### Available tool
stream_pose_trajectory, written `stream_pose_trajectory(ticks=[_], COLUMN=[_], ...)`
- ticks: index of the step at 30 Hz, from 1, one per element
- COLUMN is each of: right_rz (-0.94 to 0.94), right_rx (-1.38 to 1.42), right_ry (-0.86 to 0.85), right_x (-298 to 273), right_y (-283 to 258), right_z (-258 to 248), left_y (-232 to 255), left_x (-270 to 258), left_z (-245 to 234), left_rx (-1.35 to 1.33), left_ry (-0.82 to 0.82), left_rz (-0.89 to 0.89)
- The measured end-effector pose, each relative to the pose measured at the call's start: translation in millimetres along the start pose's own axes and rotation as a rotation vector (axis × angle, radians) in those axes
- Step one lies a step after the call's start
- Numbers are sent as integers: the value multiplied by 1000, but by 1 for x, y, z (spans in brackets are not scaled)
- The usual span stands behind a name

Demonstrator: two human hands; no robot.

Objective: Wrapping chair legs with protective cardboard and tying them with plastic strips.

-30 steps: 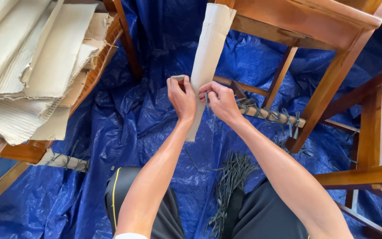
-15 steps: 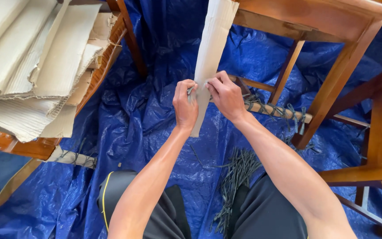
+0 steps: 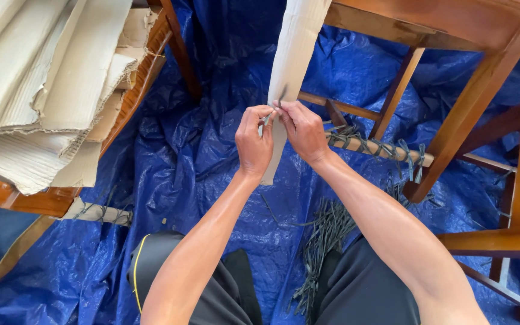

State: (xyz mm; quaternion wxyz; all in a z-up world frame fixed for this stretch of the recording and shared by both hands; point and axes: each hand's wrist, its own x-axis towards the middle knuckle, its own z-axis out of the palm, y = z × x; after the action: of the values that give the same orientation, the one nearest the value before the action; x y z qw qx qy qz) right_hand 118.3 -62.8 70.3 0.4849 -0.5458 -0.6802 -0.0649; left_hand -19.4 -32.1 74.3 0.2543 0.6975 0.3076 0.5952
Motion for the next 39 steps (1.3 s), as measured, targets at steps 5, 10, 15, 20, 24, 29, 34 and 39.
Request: stream_pose_trajectory(ticks=[5, 10, 15, 20, 24, 29, 34, 39], right_rz=[134, 62, 151, 215, 42, -113, -160, -225], right_rx=[51, 98, 162, 247, 138, -130, -251, -269], right_ry=[-20, -63, -109, -107, -64, -79, -118, -100], right_x=[5, 13, -2, 9, 8, 12, 11, 8], right_y=[-8, -20, 10, -9, -15, -19, -14, -9], right_z=[0, -10, 8, -2, -8, -16, -11, -11], left_y=[6, 14, 23, 11, -4, -9, -8, -25], left_x=[2, 9, 27, 45, 48, 46, 45, 45], left_z=[-6, -13, -19, -18, -16, -12, -6, 0], left_rx=[-20, 132, 233, 246, 372, 513, 568, 549], left_ry=[-20, -53, -109, -162, -335, -330, -271, -374], left_rz=[72, 121, 312, 242, 255, 211, 101, -196])
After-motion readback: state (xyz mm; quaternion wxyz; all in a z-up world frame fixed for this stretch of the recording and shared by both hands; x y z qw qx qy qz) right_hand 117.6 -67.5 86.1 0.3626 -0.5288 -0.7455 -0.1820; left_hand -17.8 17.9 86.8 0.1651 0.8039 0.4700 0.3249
